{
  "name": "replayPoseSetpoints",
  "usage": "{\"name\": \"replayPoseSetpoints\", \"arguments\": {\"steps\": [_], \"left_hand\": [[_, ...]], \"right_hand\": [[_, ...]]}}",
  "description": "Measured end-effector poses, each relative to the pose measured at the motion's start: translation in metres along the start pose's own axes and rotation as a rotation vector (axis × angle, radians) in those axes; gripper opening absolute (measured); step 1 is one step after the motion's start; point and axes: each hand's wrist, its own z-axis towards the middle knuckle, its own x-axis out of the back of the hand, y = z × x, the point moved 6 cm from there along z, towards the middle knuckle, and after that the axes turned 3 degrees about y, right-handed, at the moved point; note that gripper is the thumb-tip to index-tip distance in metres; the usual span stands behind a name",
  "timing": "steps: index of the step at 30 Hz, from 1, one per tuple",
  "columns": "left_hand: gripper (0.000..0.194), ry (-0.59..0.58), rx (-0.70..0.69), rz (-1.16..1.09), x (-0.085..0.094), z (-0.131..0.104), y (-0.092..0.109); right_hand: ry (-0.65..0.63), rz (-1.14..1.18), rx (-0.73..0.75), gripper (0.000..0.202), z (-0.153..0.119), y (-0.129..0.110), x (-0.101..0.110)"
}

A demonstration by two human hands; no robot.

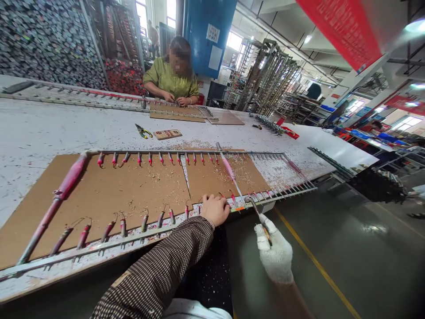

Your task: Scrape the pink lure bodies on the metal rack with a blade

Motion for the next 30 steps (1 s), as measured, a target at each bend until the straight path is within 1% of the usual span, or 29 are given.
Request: {"name": "replayPoseSetpoints", "arguments": {"steps": [6,8,10,14,15,16,19,20,21,25,26,27,30], "left_hand": [[0.030,-0.009,-0.013,0.015,-0.002,0.001,0.001],[0.029,-0.008,-0.018,0.023,-0.002,0.002,0.001],[0.029,-0.012,-0.018,0.023,-0.002,0.002,0.002],[0.029,-0.026,-0.004,0.019,-0.002,0.002,0.002],[0.029,-0.026,0.001,0.019,-0.001,0.002,0.002],[0.029,-0.026,0.003,0.019,-0.001,0.002,0.001],[0.029,-0.020,-0.002,0.020,-0.002,0.002,0.001],[0.029,-0.018,-0.007,0.019,-0.003,0.002,0.002],[0.029,-0.017,-0.011,0.019,-0.003,0.002,0.002],[0.029,-0.002,-0.012,0.027,-0.002,0.002,0.001],[0.029,0.000,-0.010,0.027,-0.002,0.002,0.001],[0.028,-0.002,-0.008,0.025,-0.002,0.002,0.001],[0.027,-0.007,-0.012,0.014,-0.003,0.002,0.001]], "right_hand": [[-0.158,-0.068,0.022,0.039,-0.012,0.010,-0.020],[-0.185,-0.094,0.045,0.039,-0.014,0.011,-0.023],[-0.160,-0.104,0.079,0.038,-0.013,0.009,-0.020],[-0.016,-0.165,0.150,0.037,-0.008,0.004,-0.008],[-0.028,-0.196,0.166,0.037,-0.008,0.004,-0.010],[-0.071,-0.230,0.179,0.038,-0.008,0.004,-0.014],[-0.258,-0.291,0.200,0.041,-0.012,0.007,-0.029],[-0.272,-0.294,0.196,0.041,-0.012,0.006,-0.030],[-0.244,-0.288,0.190,0.041,-0.010,0.005,-0.027],[0.003,-0.264,0.165,0.039,0.000,-0.005,-0.004],[0.013,-0.277,0.169,0.039,0.001,-0.006,-0.003],[-0.021,-0.300,0.178,0.039,0.000,-0.006,-0.005],[-0.236,-0.361,0.204,0.041,-0.005,-0.001,-0.021]]}}
